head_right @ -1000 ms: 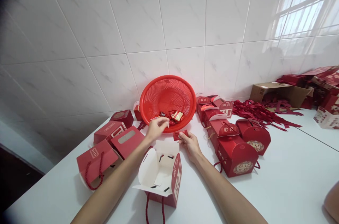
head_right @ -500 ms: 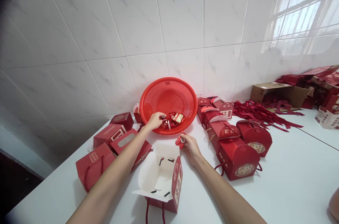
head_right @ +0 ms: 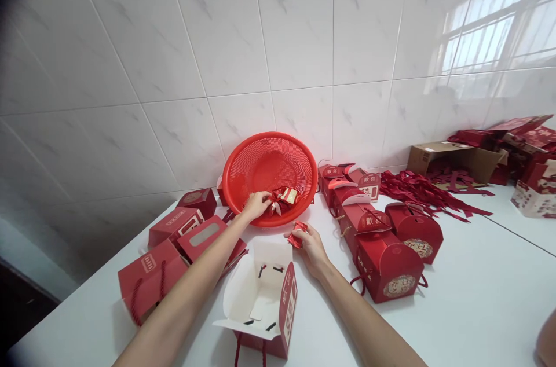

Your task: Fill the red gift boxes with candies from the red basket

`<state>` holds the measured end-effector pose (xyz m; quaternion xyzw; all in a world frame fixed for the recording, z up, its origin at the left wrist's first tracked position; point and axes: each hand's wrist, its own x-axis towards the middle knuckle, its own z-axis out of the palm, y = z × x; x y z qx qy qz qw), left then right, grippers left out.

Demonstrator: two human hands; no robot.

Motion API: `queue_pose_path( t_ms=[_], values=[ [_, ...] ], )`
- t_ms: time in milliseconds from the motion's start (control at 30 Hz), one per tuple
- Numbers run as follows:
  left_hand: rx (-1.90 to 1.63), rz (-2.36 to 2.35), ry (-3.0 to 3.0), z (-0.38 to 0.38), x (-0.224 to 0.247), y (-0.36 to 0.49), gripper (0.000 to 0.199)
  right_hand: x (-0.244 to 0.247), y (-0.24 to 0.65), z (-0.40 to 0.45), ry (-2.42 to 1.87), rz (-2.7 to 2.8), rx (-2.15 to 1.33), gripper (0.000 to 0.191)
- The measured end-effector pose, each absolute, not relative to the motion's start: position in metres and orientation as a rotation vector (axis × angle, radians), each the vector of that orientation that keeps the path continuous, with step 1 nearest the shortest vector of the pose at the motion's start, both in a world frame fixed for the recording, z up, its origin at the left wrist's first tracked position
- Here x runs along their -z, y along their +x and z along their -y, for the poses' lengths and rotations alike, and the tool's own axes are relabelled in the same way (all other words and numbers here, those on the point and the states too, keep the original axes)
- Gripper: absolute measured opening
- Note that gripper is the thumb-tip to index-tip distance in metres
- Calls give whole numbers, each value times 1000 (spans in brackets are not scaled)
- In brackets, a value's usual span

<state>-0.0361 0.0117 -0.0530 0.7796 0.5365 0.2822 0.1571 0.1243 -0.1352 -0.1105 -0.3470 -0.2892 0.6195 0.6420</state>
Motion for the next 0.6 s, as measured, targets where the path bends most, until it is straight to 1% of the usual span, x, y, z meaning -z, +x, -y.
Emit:
queue_pose_path(
  t_ms=[167, 333, 467, 567, 600],
  values=[
    [-1061, -1435, 2028, -16, 56, -41, 27, 110, 123, 135, -791, 659, -1408, 28],
    [-1175, -1270, 1903, -11, 52, -45, 26, 110, 124, 134, -784, 656, -1402, 26],
    [-1114, -1068, 1885, 6, 46, -37, 29, 111, 125, 131, -785, 680, -1384, 28],
    [-963, -907, 1907, 28, 44, -27, 29, 111, 117, 131, -822, 719, -1332, 14],
    [-901, -860, 1928, 36, 44, -23, 28, 109, 115, 132, -848, 734, -1299, 12]
  ],
)
